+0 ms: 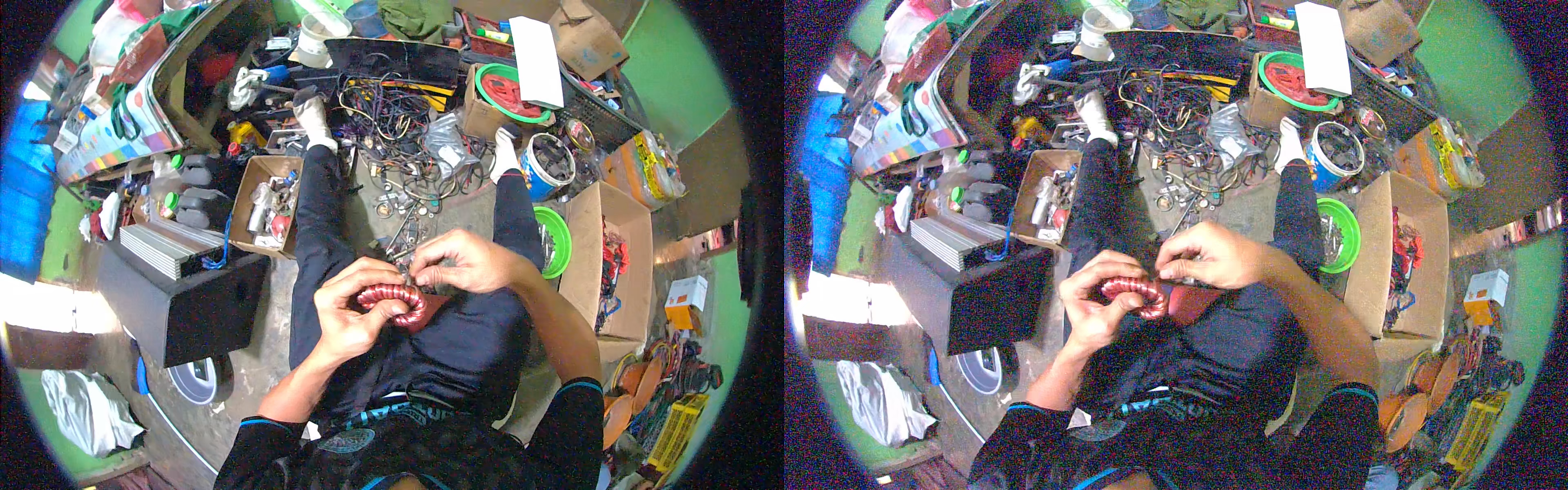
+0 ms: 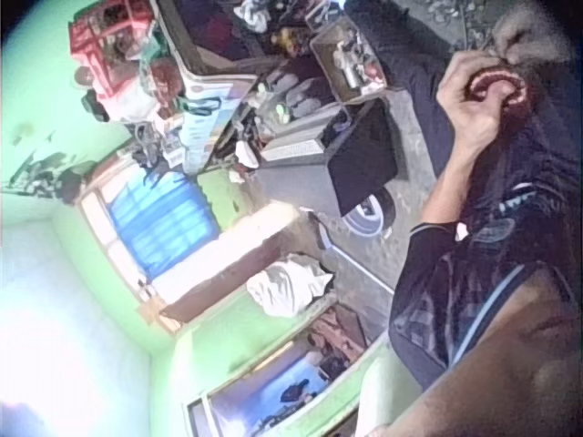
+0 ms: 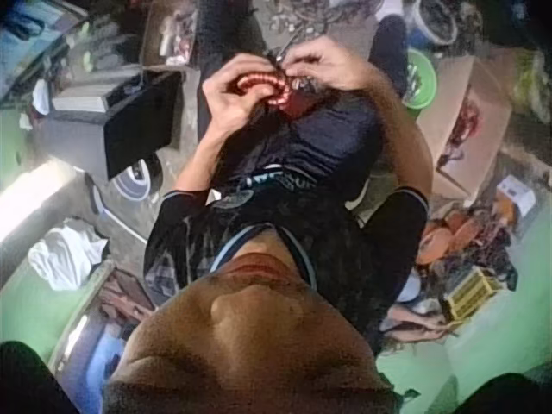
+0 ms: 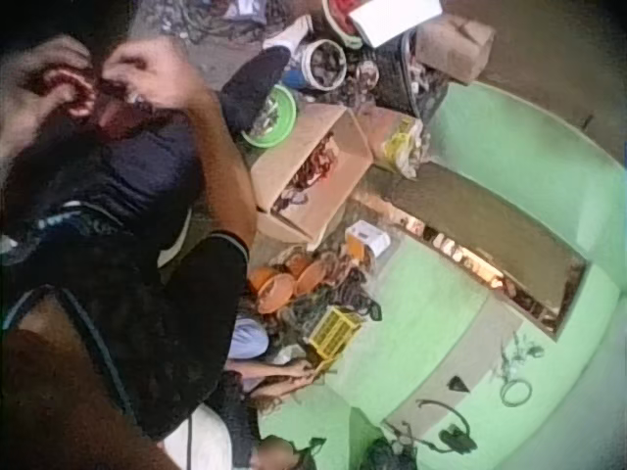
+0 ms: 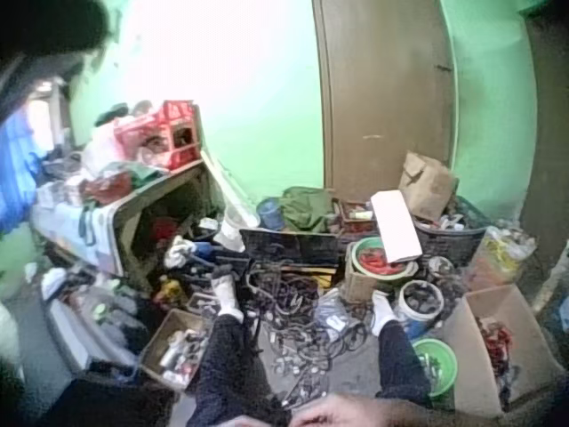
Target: The person sits on the floor and winds a red insulated wire around a small cylindrical core to form a coil. They use both hands to wrap the wire tightly and repeatedly. After winding, they place the finished coil on the floor and pick up a bundle of other wires.
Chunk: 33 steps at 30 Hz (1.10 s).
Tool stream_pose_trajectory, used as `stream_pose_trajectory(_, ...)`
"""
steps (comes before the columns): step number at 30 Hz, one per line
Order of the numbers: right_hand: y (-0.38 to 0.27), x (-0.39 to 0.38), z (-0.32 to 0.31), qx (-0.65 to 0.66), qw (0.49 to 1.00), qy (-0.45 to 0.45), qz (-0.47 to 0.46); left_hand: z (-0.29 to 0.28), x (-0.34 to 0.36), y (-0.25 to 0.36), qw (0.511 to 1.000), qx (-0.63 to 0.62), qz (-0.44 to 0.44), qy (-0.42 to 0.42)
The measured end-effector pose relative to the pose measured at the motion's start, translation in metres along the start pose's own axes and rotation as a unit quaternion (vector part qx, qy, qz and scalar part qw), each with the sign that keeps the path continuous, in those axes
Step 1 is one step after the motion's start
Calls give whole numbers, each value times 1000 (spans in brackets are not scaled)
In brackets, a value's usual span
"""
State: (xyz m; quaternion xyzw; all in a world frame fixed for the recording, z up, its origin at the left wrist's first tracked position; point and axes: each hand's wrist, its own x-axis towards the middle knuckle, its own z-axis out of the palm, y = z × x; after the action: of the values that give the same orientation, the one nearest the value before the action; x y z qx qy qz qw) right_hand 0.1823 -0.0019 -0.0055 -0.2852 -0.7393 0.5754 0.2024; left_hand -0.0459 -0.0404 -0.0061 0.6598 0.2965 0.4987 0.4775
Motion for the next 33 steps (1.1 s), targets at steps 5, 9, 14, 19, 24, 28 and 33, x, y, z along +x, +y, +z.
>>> stream_pose_trajectory(5, -37, 4, -18, -442, 878, 146, -106, 9, -4, -6, 994, 32, -85, -59)
stream_pose_trajectory(9, -77, 0, 1, -579, 780, 195, -137, 14, -9, 6, 985, -26, -168, 8)
stream_pose_trajectory(14, -87, -17, 18, -583, 779, 192, -126, 11, 4, -3, 983, 180, 12, -31)
stream_pose_trajectory(19, -71, -22, 46, -586, 747, 250, -190, 14, 6, 5, 988, 136, -42, -59)
stream_pose_trajectory(24, -63, -31, 48, -571, 738, 300, -200, 15, 1, -5, 985, 146, 6, -91)
stream_pose_trajectory(28, -65, -29, 50, -581, 731, 290, -208, 13, 8, -1, 985, 153, 8, -80)
stream_pose_trajectory(33, -47, -25, 72, -547, 747, 324, -195, 12, 6, 1, 994, 104, -38, 0)
